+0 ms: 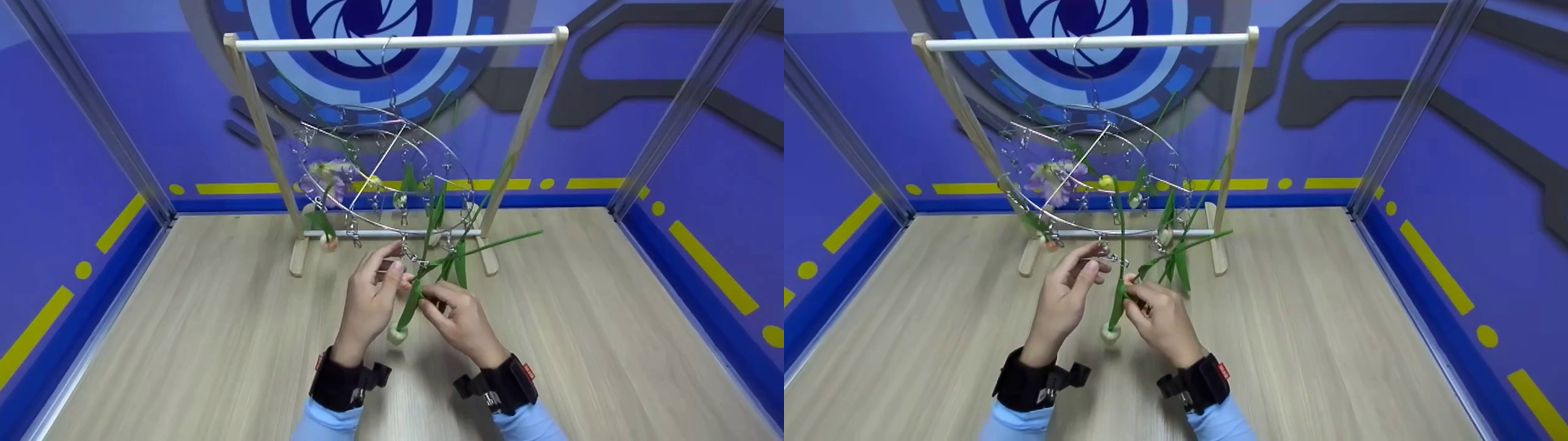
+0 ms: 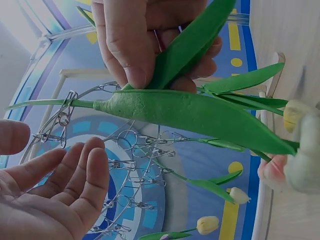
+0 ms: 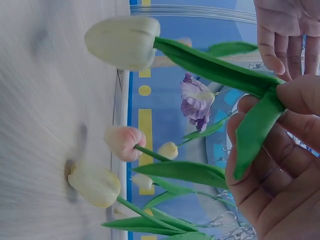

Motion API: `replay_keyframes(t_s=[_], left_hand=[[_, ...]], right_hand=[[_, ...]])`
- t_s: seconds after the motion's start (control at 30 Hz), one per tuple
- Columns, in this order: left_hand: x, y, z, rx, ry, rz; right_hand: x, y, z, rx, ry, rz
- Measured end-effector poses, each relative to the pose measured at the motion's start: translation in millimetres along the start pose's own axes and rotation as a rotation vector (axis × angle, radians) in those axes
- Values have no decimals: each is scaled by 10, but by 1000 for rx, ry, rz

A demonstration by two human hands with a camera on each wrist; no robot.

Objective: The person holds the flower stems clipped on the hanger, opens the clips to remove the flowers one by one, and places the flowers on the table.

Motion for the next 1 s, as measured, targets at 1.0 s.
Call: replay_keyframes(t_s=[1.0], left_hand=[[52,-96,6,-130,178,95]], right_hand=[[-54,6,13,-22,-6,-31]])
Point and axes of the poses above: each hand's wrist, its own y-axis away from the middle knuckle, its own x-axis out of the back of the hand, z = x × y, the point moved 9 cm from there along -y, towards the middle knuckle, and after that the axes turned 3 degrees about x, right-handed, at the moved point
